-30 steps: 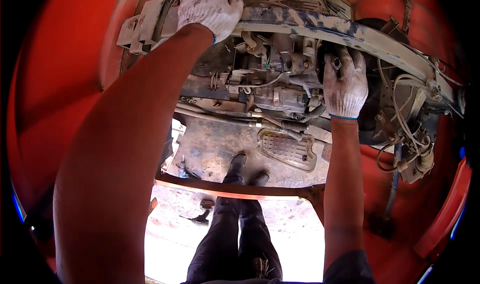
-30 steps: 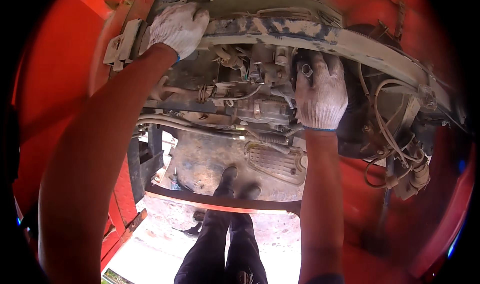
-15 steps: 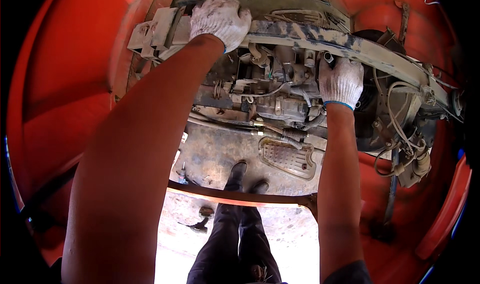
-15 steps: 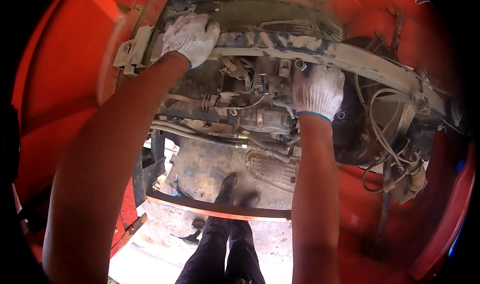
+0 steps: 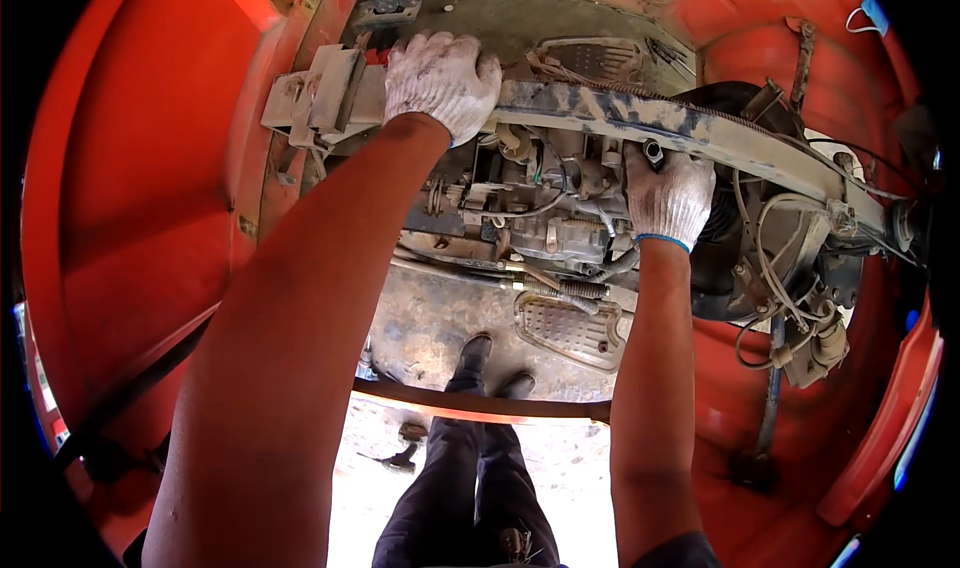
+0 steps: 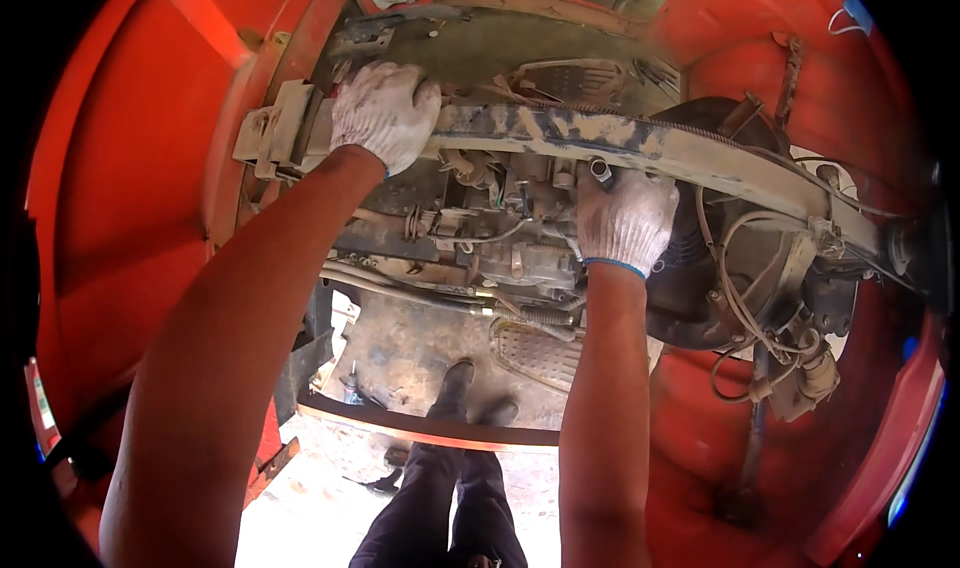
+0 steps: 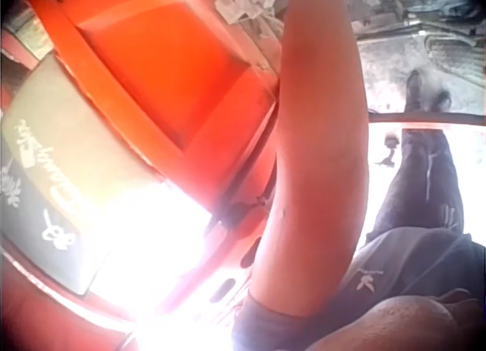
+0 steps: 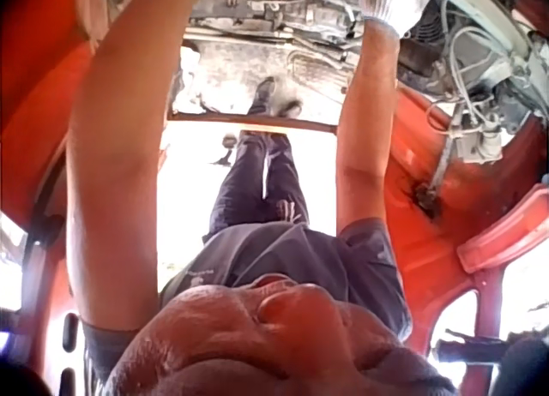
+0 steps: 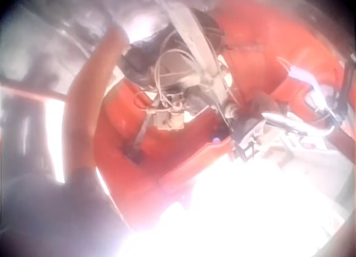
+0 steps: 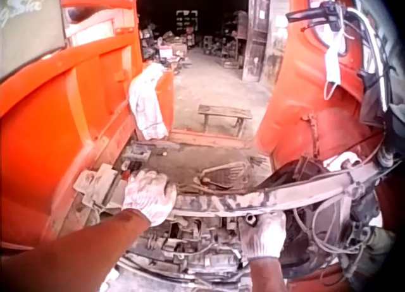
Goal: The person works on a motor vehicle engine by hand and using a wrench, loosening components on the top of the engine block and removing a metal assembly.
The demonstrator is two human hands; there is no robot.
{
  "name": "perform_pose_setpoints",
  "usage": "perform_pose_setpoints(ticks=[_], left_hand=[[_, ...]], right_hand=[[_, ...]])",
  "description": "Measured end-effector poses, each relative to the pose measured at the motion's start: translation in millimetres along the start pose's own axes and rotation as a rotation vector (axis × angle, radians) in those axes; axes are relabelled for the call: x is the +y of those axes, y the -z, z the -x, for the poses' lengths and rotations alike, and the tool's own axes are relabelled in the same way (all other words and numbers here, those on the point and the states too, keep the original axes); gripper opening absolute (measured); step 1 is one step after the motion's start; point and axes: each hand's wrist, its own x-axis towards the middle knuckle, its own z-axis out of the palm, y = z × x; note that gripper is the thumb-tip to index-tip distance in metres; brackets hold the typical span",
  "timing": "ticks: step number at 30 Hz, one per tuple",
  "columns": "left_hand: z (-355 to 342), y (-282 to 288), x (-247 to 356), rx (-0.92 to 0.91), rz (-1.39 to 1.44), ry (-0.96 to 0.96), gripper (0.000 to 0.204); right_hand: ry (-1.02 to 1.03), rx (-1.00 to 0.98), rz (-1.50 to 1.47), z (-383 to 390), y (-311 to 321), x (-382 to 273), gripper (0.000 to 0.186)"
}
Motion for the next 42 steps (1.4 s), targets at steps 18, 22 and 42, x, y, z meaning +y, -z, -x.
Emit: perform_pose_setpoints(ticks=[18, 22, 42], left_hand=[[0, 4, 3, 0.013, 0.026, -0.003, 0.038], [0, 5, 5, 0.027, 0.018, -0.013, 0.038], [0, 3, 3, 0.019, 0.011, -0.011, 0.038]], right_hand=[[0.032, 0.058, 0.09, 2, 4, 3, 0.027], [-0.097, -0.048, 0.047, 1, -10, 8, 0.027], [-0.223, -0.17, -0.086, -3, -1, -2, 0.038]])
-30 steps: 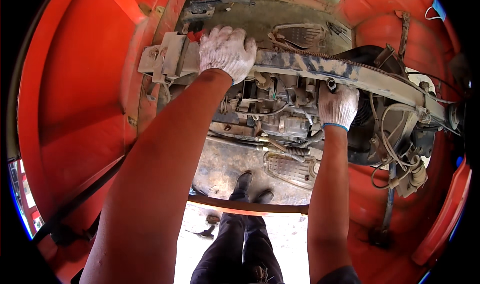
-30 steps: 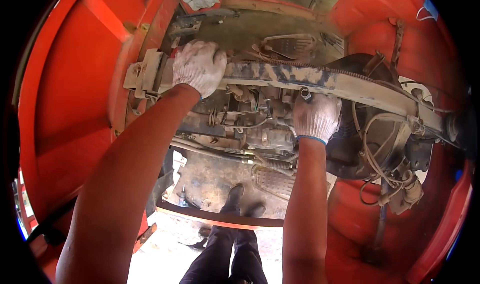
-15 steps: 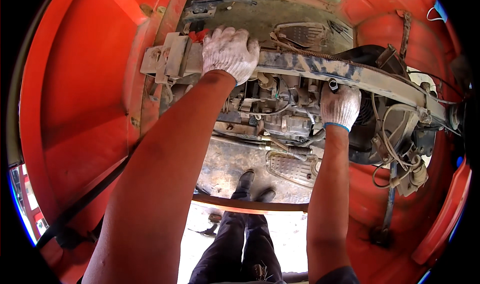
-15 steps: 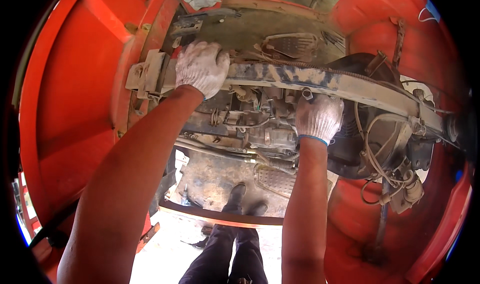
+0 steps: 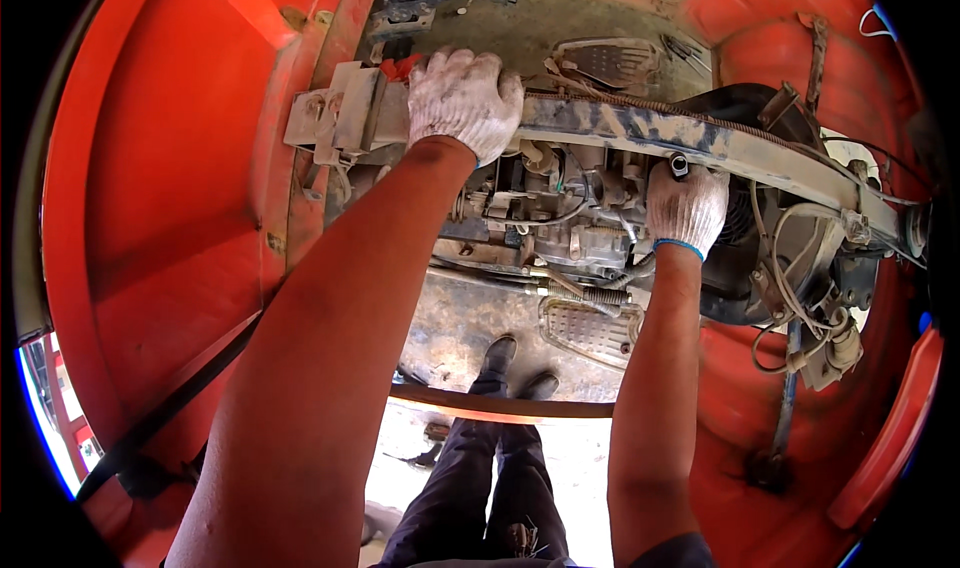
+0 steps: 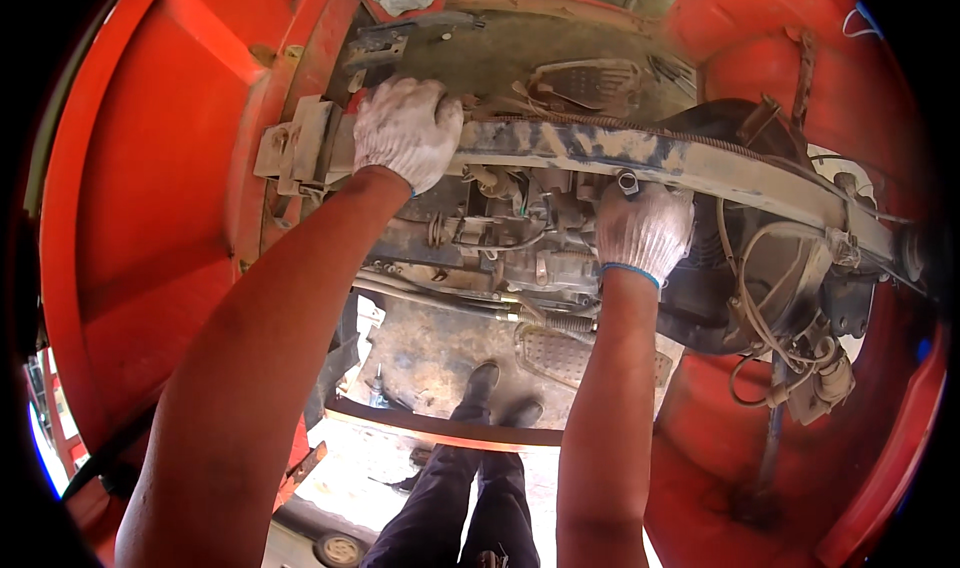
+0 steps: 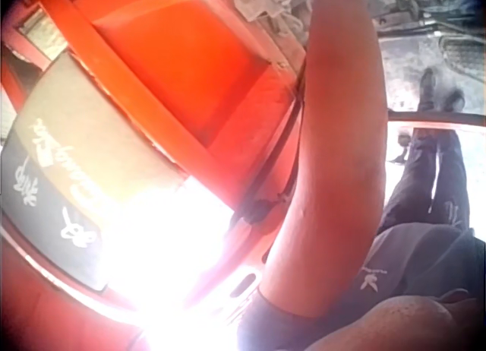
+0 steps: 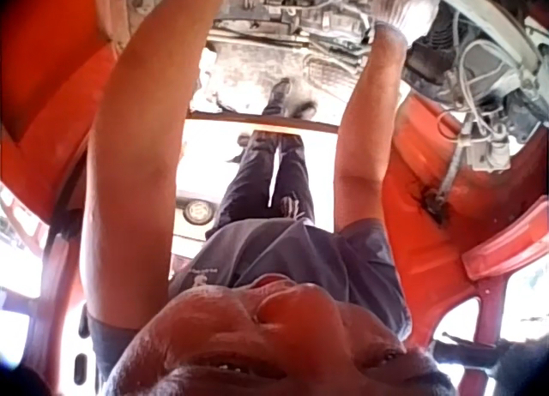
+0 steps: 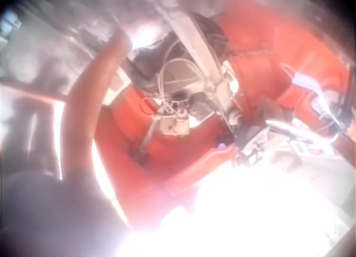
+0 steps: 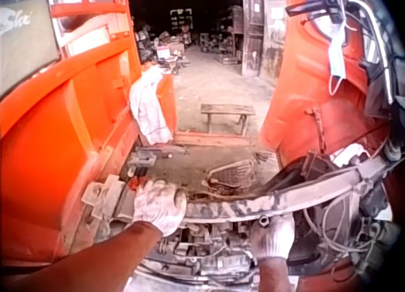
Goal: The person works on a motor vehicle engine by hand and using a wrench, loosening components on the top of the engine block and removing a metal assembly.
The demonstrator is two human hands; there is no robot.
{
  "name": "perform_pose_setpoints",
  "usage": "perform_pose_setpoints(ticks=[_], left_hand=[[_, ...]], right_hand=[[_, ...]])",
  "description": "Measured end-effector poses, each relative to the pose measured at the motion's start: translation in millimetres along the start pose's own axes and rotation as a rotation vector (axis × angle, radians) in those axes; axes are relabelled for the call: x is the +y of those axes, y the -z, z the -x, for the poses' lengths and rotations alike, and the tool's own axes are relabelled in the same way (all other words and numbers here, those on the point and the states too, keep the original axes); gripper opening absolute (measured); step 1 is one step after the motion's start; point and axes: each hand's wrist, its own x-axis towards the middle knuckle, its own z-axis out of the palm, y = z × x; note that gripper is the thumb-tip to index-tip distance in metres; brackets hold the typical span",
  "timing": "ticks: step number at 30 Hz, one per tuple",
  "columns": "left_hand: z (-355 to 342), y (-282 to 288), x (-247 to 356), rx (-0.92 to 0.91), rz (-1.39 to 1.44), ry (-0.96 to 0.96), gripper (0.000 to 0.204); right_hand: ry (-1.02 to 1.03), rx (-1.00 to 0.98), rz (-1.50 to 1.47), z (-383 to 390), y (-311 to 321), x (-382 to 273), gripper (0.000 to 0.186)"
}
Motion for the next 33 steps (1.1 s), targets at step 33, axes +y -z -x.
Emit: perform_pose_setpoints(ticks=[33], left_hand=[[-1, 1, 1, -0.006, 0.015, -0.002, 0.037]], right_hand=[[-0.018, 0.09, 0.013, 3, -15, 7, 0.039]])
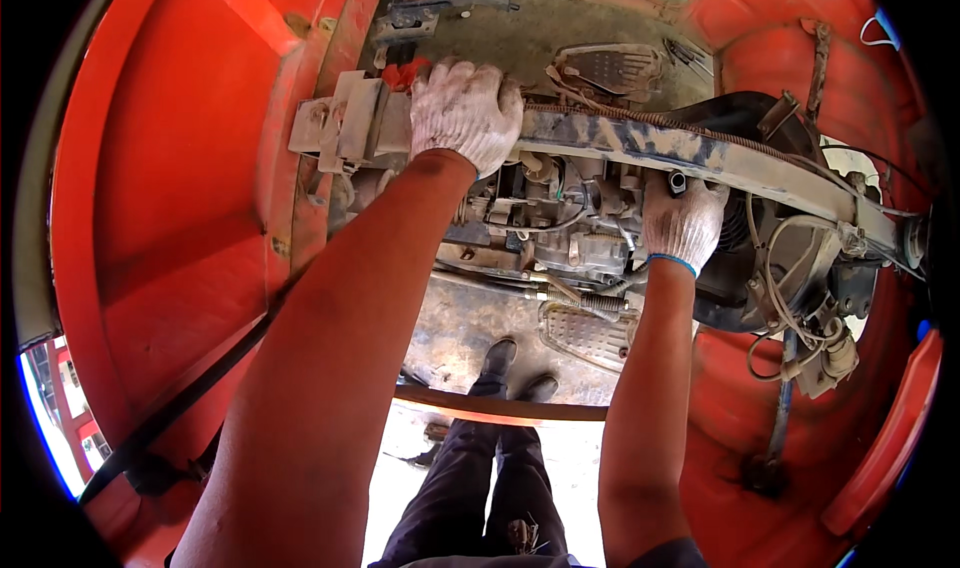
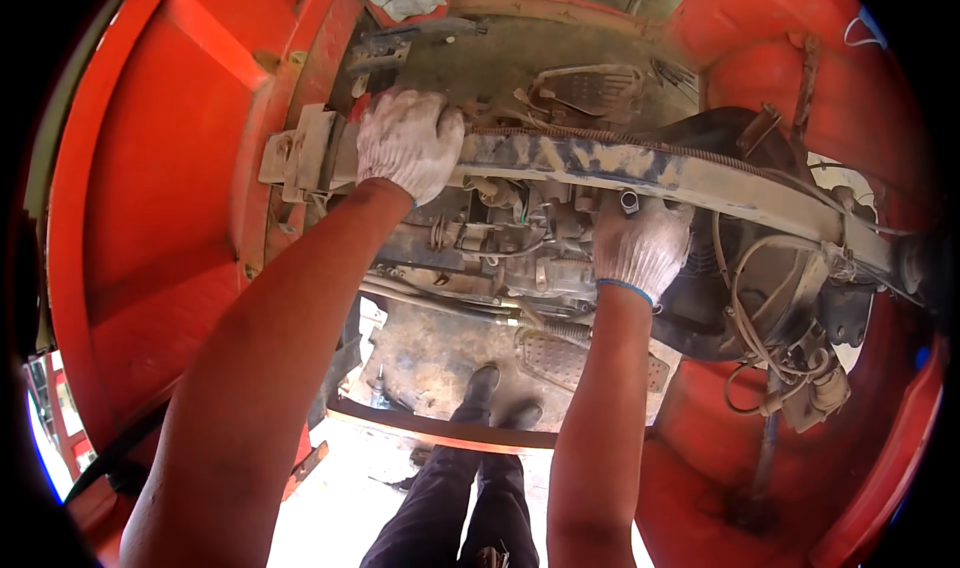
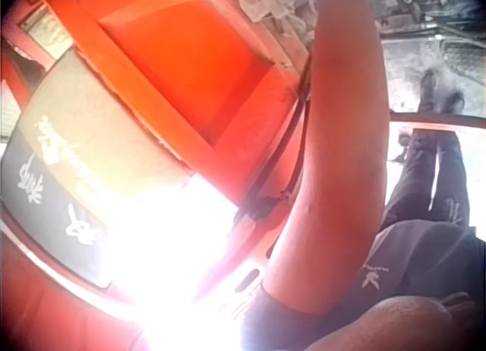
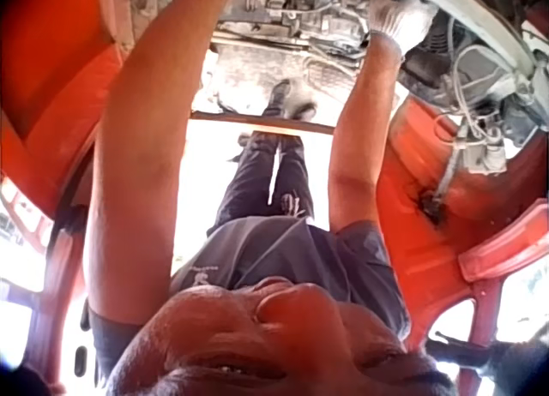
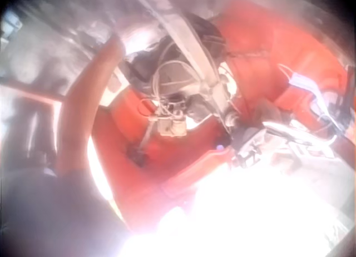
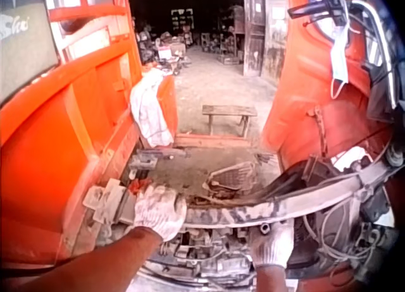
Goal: The person works on a motor vehicle engine by hand and using a wrench, loosening components on the top of the engine block and removing a metal assembly.
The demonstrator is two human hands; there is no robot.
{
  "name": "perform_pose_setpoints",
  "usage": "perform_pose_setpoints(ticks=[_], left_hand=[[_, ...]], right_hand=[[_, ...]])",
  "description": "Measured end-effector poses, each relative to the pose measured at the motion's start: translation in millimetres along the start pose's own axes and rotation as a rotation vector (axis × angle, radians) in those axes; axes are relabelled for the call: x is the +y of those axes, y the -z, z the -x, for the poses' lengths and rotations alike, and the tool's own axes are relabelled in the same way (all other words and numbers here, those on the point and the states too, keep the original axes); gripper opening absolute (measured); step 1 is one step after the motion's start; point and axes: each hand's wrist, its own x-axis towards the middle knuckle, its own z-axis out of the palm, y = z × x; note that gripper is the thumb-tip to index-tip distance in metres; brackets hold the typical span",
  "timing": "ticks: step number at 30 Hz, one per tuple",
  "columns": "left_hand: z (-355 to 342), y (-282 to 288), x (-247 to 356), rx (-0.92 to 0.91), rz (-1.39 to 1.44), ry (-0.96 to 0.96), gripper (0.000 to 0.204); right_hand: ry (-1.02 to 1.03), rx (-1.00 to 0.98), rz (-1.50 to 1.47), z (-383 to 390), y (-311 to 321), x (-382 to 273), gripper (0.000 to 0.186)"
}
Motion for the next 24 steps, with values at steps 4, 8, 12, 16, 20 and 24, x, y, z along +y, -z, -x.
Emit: perform_pose_setpoints(ticks=[4, 8, 12, 16, 20, 24], left_hand=[[2, 2, 0, -0.001, -0.001, 0.011, 0.037], [0, 3, 2, 0.001, -0.002, -0.001, 0.035], [1, 1, 1, 0.004, -0.002, 0.01, 0.033], [1, -2, 1, 0.032, 0.011, 0.009, 0.035], [0, -1, 1, 0.02, 0.016, 0.015, 0.037], [1, 0, 2, 0.07, 0.009, -0.022, 0.032]], right_hand=[[0.088, 0.011, 0.057, 6, 11, -9, 0.042], [-0.046, -0.122, -0.103, 1, -8, 10, 0.043], [-0.046, 0.022, -0.081, 4, 4, -5, 0.042], [-0.038, 0.089, -0.069, 6, 8, -10, 0.044], [-0.135, 0.069, -0.191, 5, 6, -12, 0.042], [-0.148, -0.109, -0.15, 2, 10, -6, 0.047]])
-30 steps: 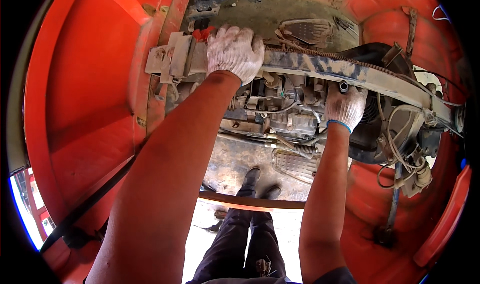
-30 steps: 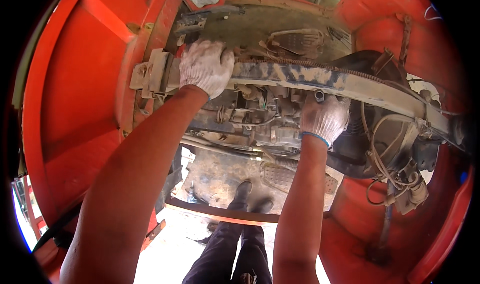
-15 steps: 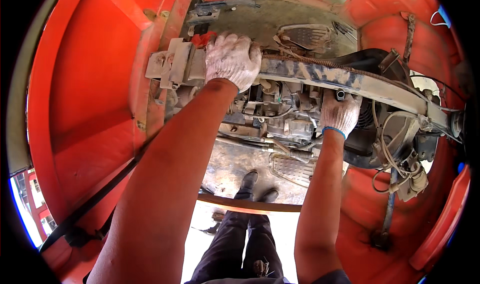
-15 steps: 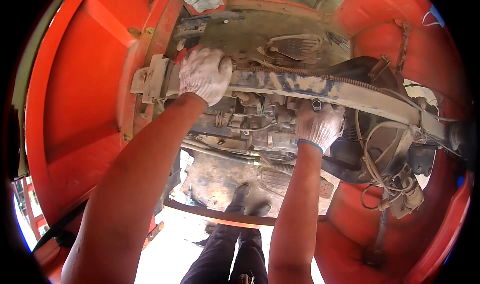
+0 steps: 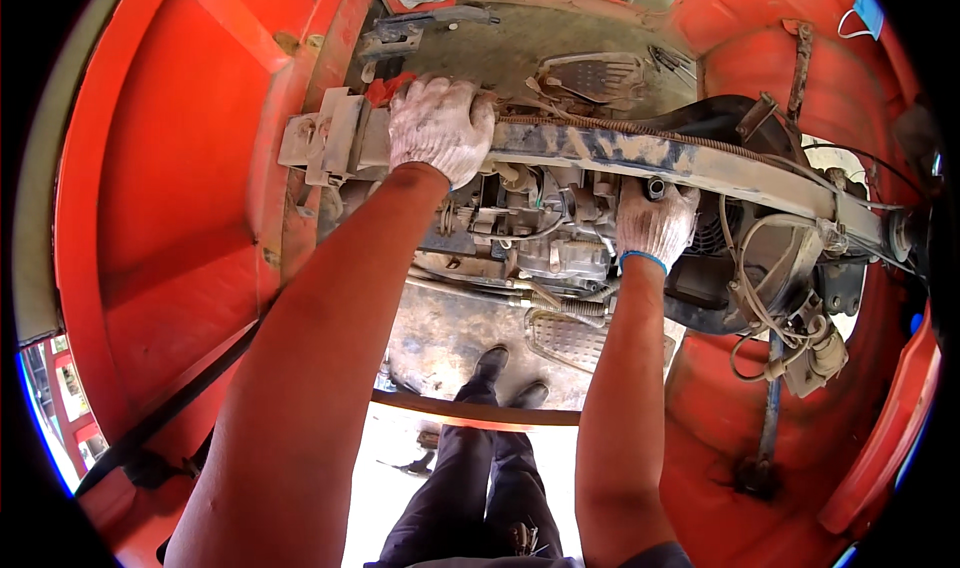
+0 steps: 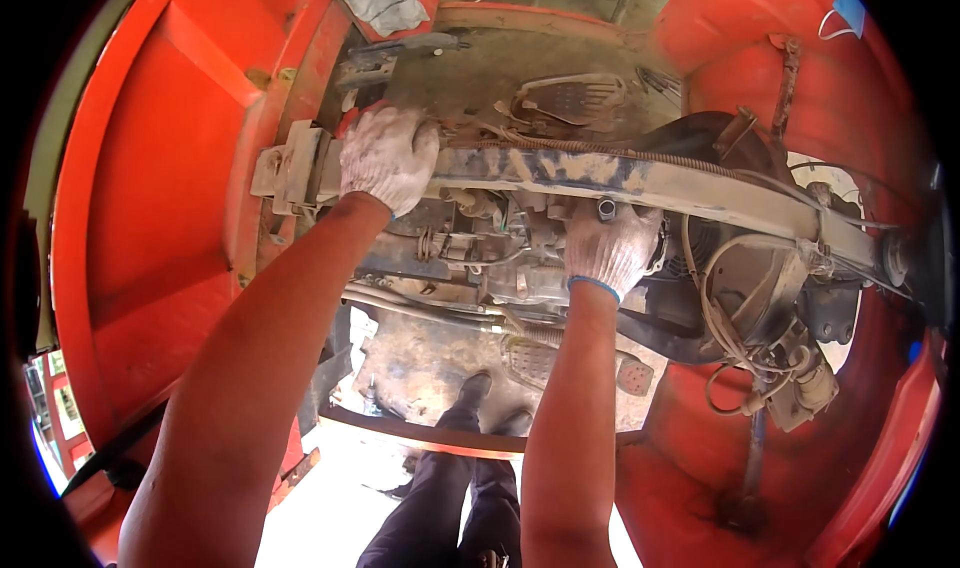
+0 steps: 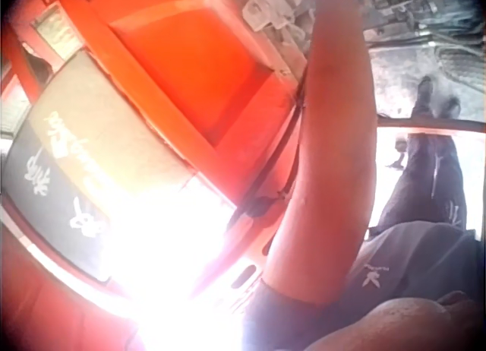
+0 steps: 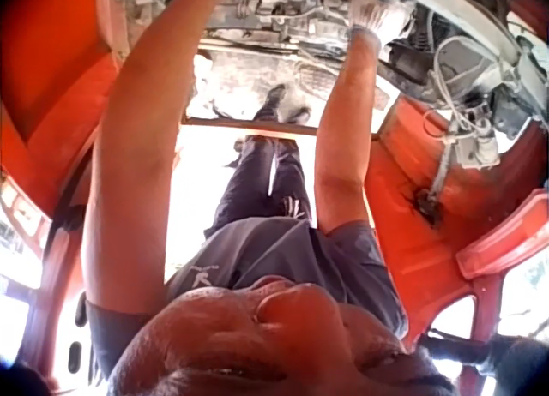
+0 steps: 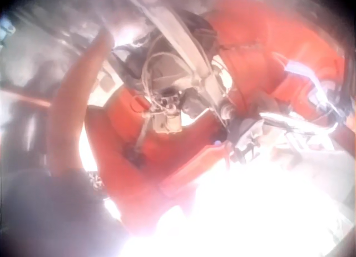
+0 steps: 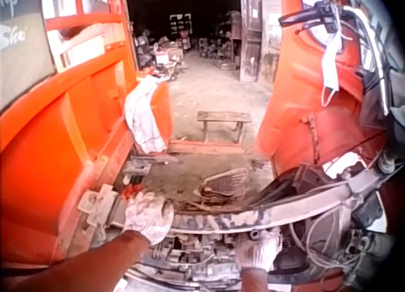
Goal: The person works on a motor vehicle engine by hand and using a wrench, loosening components on the top of the engine block and removing a metal assembly.
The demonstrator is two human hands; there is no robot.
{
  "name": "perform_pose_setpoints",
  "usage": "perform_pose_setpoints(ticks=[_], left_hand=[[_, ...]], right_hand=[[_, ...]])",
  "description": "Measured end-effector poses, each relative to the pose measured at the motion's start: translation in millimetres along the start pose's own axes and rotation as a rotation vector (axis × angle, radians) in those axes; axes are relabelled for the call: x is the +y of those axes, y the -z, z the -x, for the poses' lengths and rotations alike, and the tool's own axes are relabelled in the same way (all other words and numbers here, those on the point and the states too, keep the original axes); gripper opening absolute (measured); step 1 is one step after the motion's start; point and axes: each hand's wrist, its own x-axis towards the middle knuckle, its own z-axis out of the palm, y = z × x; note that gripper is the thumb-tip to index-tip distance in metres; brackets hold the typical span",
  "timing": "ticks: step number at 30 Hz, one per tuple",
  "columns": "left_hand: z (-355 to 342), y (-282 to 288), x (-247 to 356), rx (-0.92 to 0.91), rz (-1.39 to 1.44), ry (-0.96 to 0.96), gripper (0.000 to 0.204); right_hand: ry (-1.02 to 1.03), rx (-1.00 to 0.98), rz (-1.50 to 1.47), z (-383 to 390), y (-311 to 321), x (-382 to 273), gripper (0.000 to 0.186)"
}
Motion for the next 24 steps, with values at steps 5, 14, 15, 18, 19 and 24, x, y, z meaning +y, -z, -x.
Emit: perform_pose_setpoints(ticks=[5, 14, 15, 18, 19, 24], left_hand=[[0, 3, 2, -0.061, -0.006, 0.013, 0.033], [-3, 6, 2, -0.096, -0.038, 0.026, 0.035], [-3, 5, 2, -0.091, -0.035, 0.025, 0.036], [0, 1, 1, -0.043, -0.045, 0.01, 0.035], [1, -1, 1, -0.02, -0.076, 0.014, 0.035], [-2, 13, 1, -0.139, -0.014, 0.084, 0.036]], right_hand=[[0.036, 0.243, -0.122, 7, -1, -7, 0.039], [-0.051, 0.157, -0.025, 2, -5, -5, 0.04], [-0.054, 0.138, -0.084, 1, -2, -5, 0.04], [0.032, 0.081, -0.064, -1, 8, 4, 0.047], [0.028, 0.061, -0.027, -3, 10, 3, 0.049], [-0.093, 0.101, 0.096, 5, 9, -24, 0.051]])
